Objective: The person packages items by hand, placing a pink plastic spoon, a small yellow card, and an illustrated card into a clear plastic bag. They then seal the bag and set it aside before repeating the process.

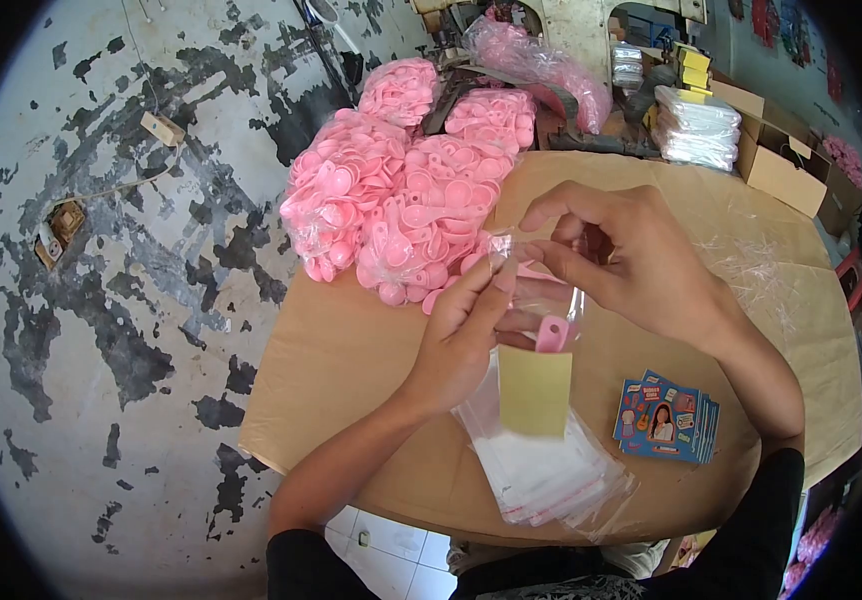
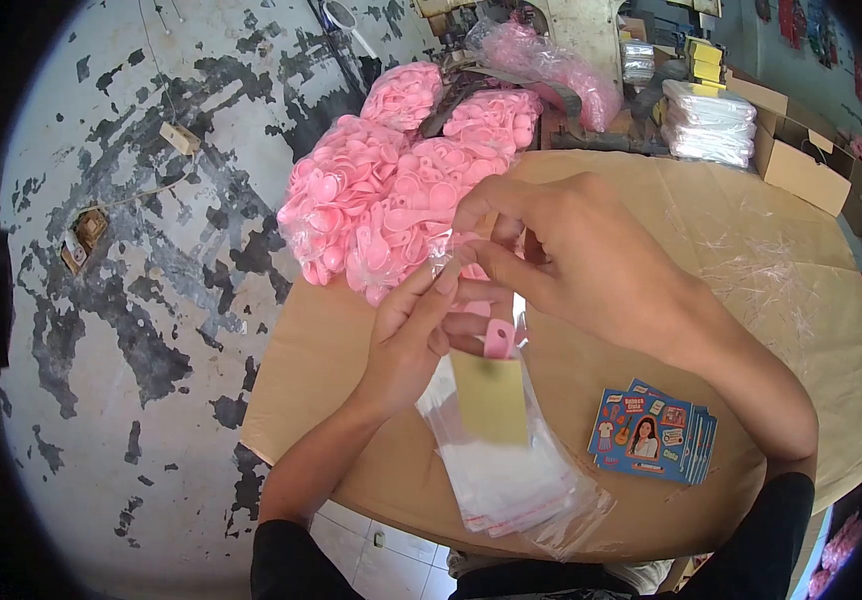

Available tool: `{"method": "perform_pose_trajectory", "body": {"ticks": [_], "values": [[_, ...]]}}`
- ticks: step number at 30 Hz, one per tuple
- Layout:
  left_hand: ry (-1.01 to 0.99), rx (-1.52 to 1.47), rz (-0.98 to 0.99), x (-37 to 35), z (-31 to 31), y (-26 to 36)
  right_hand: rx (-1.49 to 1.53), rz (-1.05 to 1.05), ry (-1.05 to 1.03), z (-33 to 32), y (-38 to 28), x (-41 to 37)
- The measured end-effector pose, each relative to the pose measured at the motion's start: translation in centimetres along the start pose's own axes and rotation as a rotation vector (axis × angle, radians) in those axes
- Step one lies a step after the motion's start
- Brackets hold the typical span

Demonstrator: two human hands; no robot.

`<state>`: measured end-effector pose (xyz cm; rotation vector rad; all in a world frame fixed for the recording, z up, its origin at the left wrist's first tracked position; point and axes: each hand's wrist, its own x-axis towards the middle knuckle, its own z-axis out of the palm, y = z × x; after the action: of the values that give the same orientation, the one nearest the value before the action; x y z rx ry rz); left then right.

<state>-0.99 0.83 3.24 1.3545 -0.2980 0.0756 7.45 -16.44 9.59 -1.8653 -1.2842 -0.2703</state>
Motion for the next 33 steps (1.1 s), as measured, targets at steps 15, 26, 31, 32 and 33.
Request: {"method": "perform_pose_trajectory", "body": {"ticks": [15, 26, 31, 32, 33], "values": [[0.138, 0.261, -0.056, 0.2, -0.2, -1.1, -0.414, -0.345, 0.021, 1.5, 2.6, 0.0], [0.021, 0.506, -0.007, 0.3, -1.0, -2.0, -0.53, -0.35, -0.094, 1.2, 2.7, -0.3], [-0.033, 0.649, 0.113, 0.5, -1.5, -2.4, -0.46, -0.34, -0.138, 1.0, 2.6, -0.1], [-0.031, 0.657, 0.126, 0.6, -1.8, -2.4, -0.451, -0.327, -0.154, 0.9, 2.3, -0.1], [-0.03, 0.664, 0.139, 0.6, -1.9, -2.4, -0.441, -0.313, -0.149, 0.9, 2.2, -0.1]]}}
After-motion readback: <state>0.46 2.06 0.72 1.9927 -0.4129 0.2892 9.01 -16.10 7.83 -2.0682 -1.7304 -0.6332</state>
